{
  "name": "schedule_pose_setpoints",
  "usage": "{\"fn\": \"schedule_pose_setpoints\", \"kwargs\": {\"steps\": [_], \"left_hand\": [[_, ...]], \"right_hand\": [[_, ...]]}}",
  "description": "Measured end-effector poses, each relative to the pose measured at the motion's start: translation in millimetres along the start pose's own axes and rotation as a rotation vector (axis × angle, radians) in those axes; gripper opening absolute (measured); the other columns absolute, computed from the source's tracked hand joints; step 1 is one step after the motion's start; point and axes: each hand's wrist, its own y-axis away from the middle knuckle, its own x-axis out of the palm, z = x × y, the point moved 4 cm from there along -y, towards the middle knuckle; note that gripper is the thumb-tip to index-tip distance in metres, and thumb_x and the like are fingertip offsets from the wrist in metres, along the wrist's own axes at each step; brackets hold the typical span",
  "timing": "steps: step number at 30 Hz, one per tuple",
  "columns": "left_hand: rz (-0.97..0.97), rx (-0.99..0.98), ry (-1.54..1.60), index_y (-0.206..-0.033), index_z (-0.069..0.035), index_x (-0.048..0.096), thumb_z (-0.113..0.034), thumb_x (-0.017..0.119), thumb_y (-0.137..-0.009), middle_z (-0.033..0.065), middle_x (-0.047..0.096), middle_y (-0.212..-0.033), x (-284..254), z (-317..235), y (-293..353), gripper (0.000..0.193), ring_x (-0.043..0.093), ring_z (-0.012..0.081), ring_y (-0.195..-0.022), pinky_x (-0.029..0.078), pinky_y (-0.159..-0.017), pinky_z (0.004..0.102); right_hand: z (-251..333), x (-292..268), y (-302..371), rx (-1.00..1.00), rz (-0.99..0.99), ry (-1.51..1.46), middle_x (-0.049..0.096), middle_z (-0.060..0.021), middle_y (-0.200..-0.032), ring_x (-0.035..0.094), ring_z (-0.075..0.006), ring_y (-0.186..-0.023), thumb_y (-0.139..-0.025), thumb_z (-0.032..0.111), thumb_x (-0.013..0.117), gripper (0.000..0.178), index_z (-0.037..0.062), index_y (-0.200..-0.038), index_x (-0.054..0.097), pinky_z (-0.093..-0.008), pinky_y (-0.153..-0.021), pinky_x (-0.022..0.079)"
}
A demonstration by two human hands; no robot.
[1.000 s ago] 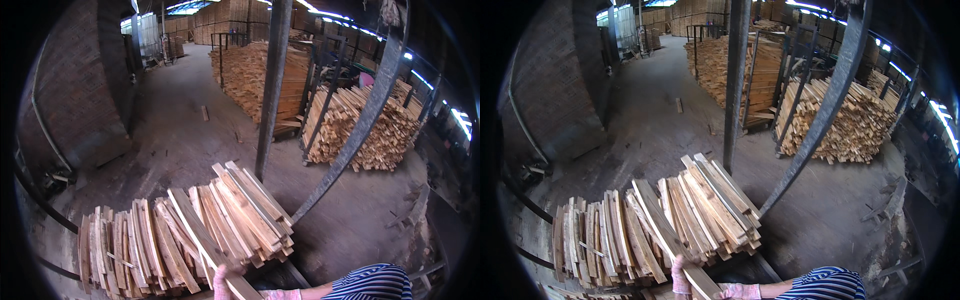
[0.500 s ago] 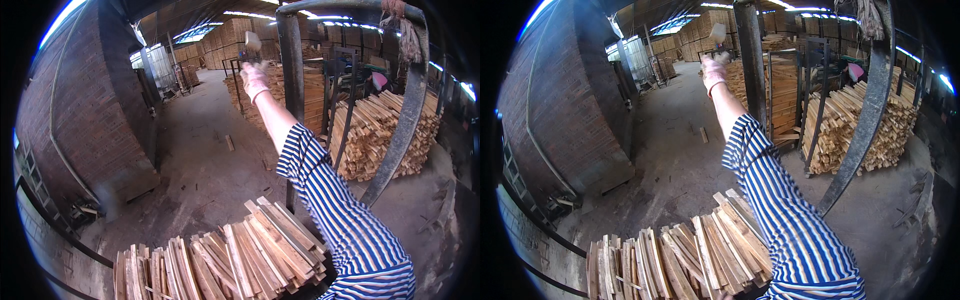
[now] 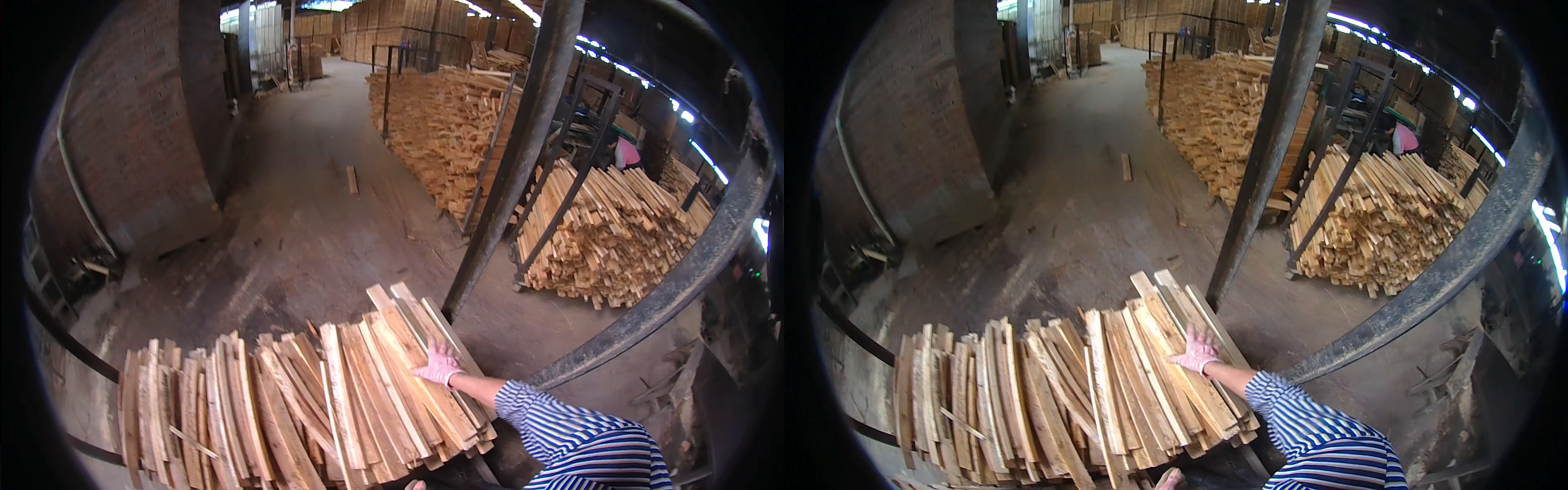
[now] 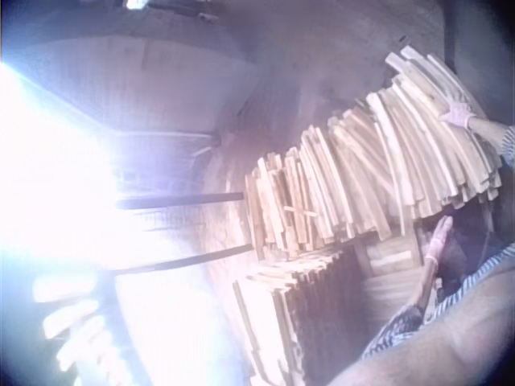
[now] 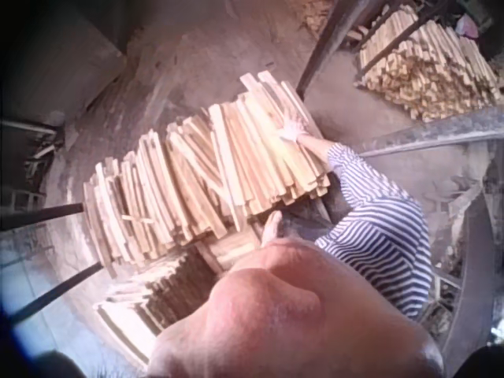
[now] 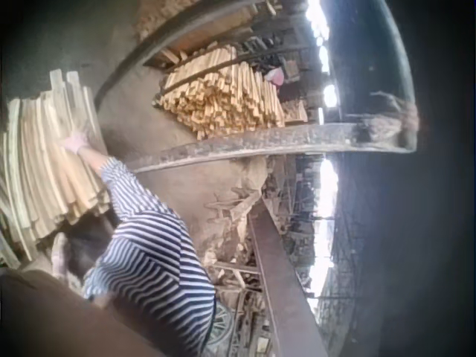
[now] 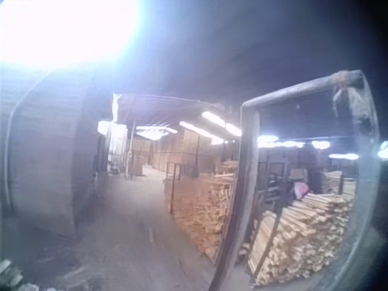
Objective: The person repeatedly picks up small wooden planks from a pile and stacks them neatly on a growing pile. The person wears pink gloves and handles the planks one by one or in small groups, aligning them as they stack.
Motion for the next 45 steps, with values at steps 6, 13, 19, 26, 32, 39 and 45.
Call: {"fn": "schedule_pose_setpoints", "kwargs": {"steps": [6,13,19,26,32,39,45], "left_hand": [[0.06,-0.084,0.319,-0.151,-0.008,0.049,-0.049,0.058,-0.1,0.0147,0.052,-0.15,42.0,22.3,-31.2,0.065,0.051,0.0265,-0.134,0.04,-0.111,0.0374],[-0.017,-0.297,0.62,-0.158,-0.009,0.037,-0.054,0.069,-0.094,0.0076,0.057,-0.136,73.1,6.1,-82.1,0.083,0.058,0.0206,-0.111,0.051,-0.09,0.0351],[-0.198,0.038,0.054,-0.146,0.0,0.05,-0.05,0.066,-0.097,0.0217,0.066,-0.128,77.6,-6.7,-113.8,0.072,0.063,0.0327,-0.118,0.048,-0.102,0.0383],[-0.343,0.077,0.207,-0.138,0.007,0.055,-0.047,0.071,-0.094,0.0276,0.064,-0.13,102.1,-43.8,-129.4,0.071,0.06,0.036,-0.123,0.045,-0.106,0.041],[-0.292,-0.168,0.164,-0.125,0.005,0.055,-0.051,0.081,-0.083,0.0222,0.067,-0.109,98.9,-68.1,-138.2,0.075,0.066,0.0309,-0.1,0.052,-0.089,0.0404],[-0.423,-0.103,0.319,-0.127,0.004,0.053,-0.05,0.083,-0.081,0.0156,0.066,-0.105,94.3,-53.9,-139.9,0.077,0.063,0.0255,-0.093,0.053,-0.086,0.0387],[-0.093,-0.213,0.33,-0.137,0.01,0.054,-0.055,0.082,-0.082,0.0154,0.069,-0.122,53.3,-58.6,-124.8,0.09,0.068,0.0222,-0.101,0.054,-0.088,0.0344]], "right_hand": [[-43.2,82.7,-0.1,0.051,-0.183,-0.029,0.016,-0.0286,-0.166,0.017,-0.0463,-0.153,-0.082,0.05,0.078,0.114,0.0059,-0.162,0.009,-0.0604,-0.122,0.021],[-70.9,81.5,-33.0,-0.067,-0.227,0.046,0.048,-0.027,-0.147,0.047,-0.0399,-0.138,-0.077,0.038,0.083,0.094,0.0026,-0.151,0.037,-0.0415,-0.112,0.042],[-139.7,22.2,-62.5,-0.108,-0.116,-0.454,0.069,-0.0168,-0.119,0.067,-0.0285,-0.109,-0.078,0.021,0.084,0.074,0.0017,-0.141,0.052,-0.037,-0.098,0.052],[-140.5,37.3,-31.4,-0.038,-0.122,-0.397,0.061,-0.0204,-0.134,0.057,-0.0308,-0.126,-0.073,0.038,0.089,0.094,-0.0006,-0.146,0.043,-0.0372,-0.109,0.044],[-122.4,74.6,1.1,0.048,-0.127,-0.182,0.032,-0.0257,-0.161,0.036,-0.0386,-0.148,-0.077,0.051,0.083,0.112,0.0077,-0.161,0.022,-0.0418,-0.12,0.034],[-122.0,73.7,-12.7,0.099,-0.006,-0.172,0.037,-0.0269,-0.158,0.038,-0.037,-0.147,-0.072,0.048,0.088,0.113,0.0033,-0.158,0.03,-0.0411,-0.12,0.035],[-123.2,95.0,14.5,-0.092,0.444,-1.054,0.069,-0.0122,-0.124,0.066,-0.022,-0.112,-0.084,0.021,0.084,0.063,0.0022,-0.137,0.056,-0.0343,-0.1,0.054]]}}
